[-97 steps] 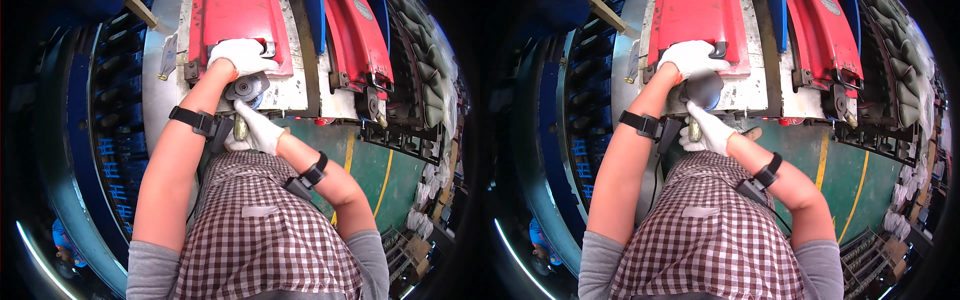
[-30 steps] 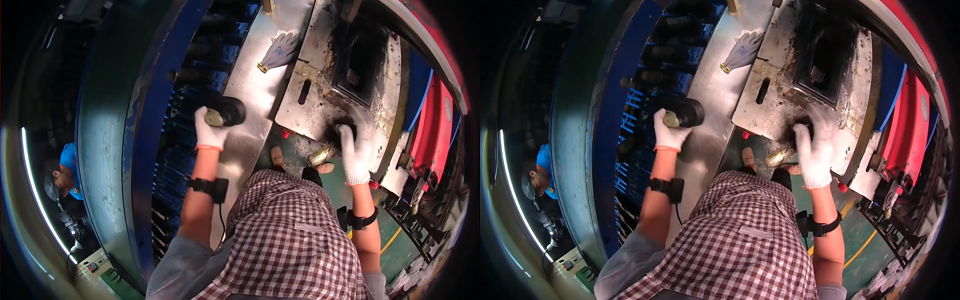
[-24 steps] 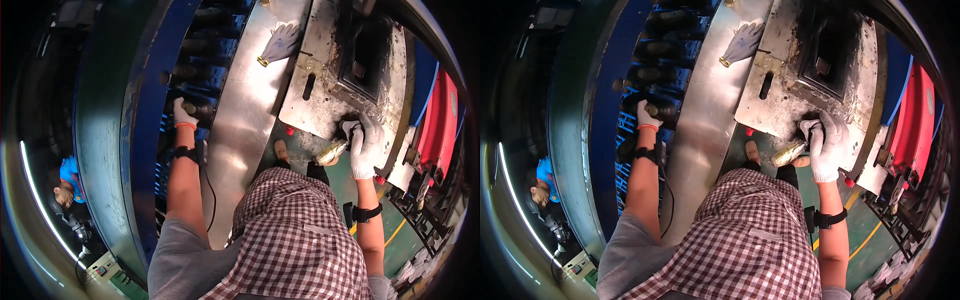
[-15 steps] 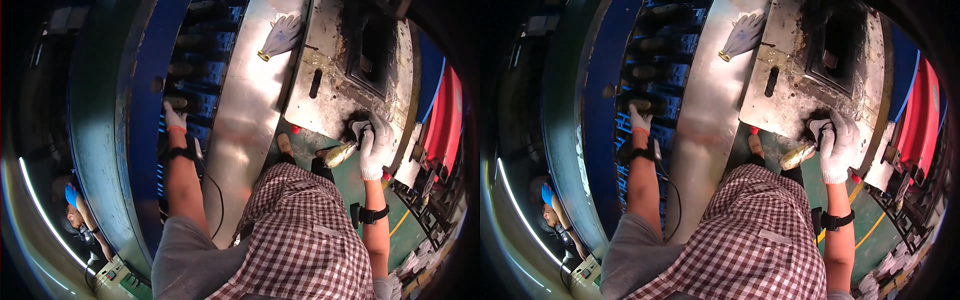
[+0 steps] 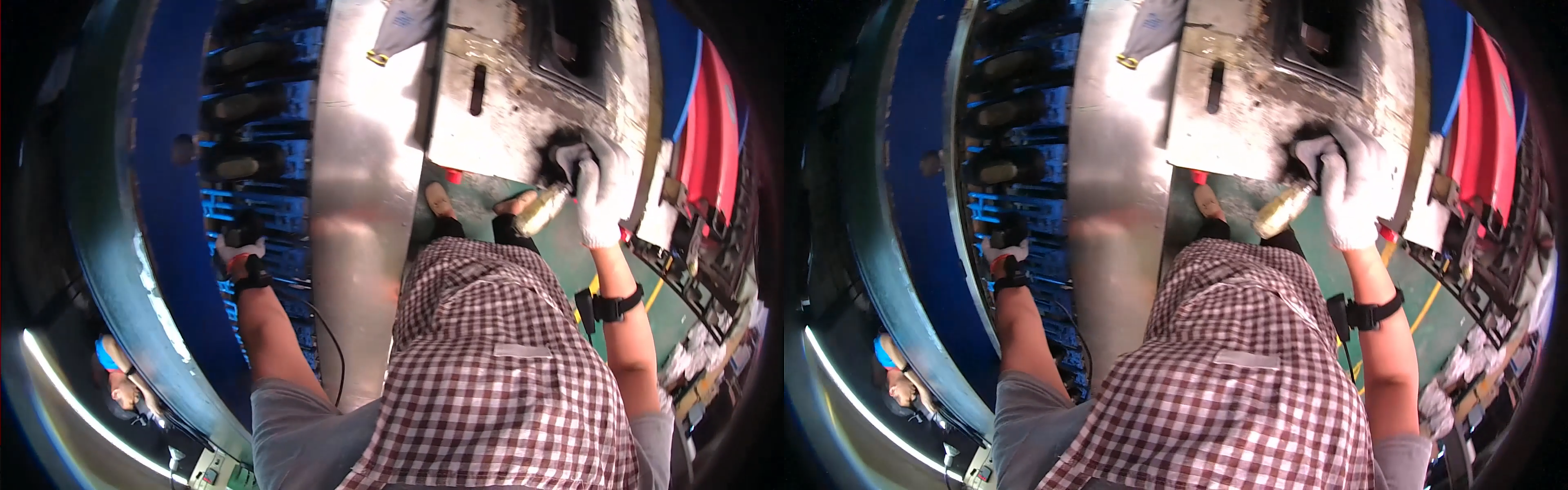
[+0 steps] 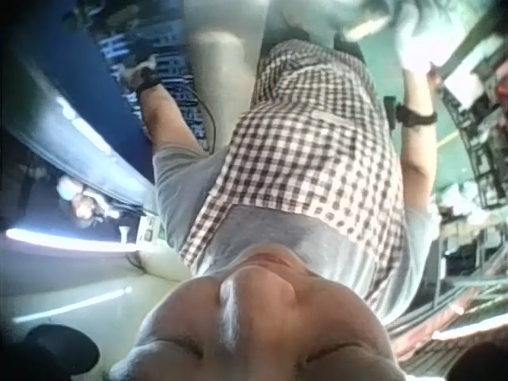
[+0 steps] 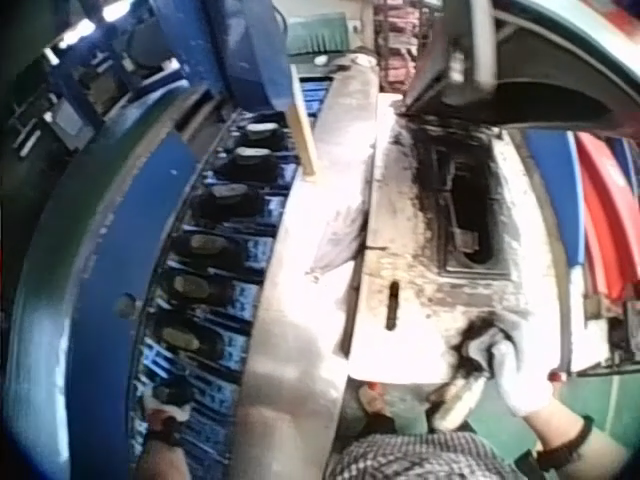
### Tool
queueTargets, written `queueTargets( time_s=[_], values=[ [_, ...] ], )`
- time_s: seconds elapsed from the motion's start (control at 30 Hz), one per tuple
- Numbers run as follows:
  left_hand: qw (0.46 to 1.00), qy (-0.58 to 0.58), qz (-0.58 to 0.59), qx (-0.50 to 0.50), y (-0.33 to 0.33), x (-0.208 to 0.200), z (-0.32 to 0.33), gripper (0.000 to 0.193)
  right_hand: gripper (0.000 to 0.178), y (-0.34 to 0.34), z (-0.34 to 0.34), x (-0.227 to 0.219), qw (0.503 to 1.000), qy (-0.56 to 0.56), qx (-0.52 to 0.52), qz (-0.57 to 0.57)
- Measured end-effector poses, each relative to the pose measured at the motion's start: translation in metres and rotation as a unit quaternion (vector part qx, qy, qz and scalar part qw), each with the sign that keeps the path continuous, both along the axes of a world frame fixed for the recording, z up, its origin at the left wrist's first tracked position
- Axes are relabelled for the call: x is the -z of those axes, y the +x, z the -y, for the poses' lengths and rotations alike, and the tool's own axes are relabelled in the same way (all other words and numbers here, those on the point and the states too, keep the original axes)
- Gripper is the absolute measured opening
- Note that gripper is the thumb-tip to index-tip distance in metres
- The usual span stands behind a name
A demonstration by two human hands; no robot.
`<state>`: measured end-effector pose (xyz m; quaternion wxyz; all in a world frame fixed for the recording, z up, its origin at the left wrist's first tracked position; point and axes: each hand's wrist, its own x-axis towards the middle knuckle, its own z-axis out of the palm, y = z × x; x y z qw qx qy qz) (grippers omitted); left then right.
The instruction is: Operating a shoe-pressing or finishing machine to process footwear on an assembly line.
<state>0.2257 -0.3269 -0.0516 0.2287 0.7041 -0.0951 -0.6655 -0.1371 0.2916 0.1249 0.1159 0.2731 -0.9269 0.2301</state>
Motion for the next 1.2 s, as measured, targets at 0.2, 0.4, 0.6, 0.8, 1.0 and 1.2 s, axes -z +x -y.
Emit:
queueTargets(
  time_s=[0.2, 0.4, 0.6, 0.8, 1.0, 1.2],
  values=[
    [0.978, -0.150, -0.106, -0.101, 0.032, -0.003, -0.055, 0.047, 0.031, -0.002, 0.005, -0.004, 1.000, -0.012, 0.019, -0.001],
    [0.956, -0.284, 0.004, 0.079, -0.022, -0.077, -0.214, 0.073, 0.030, -0.004, 0.010, -0.017, 1.000, -0.016, -0.007, -0.014],
    [0.842, -0.064, -0.439, 0.307, -0.117, -0.154, -0.291, 0.101, 0.068, 0.022, 0.068, -0.064, 0.900, -0.120, -0.284, 0.308],
    [0.732, -0.138, -0.414, 0.524, -0.240, -0.202, -0.342, 0.093, 0.099, 0.011, 0.071, -0.054, 0.839, -0.315, -0.141, 0.420],
    [0.590, -0.446, -0.418, 0.528, -0.325, -0.302, -0.368, 0.106, 0.085, -0.094, 0.049, -0.039, 0.839, -0.460, 0.030, 0.291],
    [0.516, -0.587, -0.406, 0.474, -0.349, -0.363, -0.362, 0.101, 0.081, -0.185, 0.058, -0.046, 0.949, -0.128, 0.213, 0.196]
  ],
)
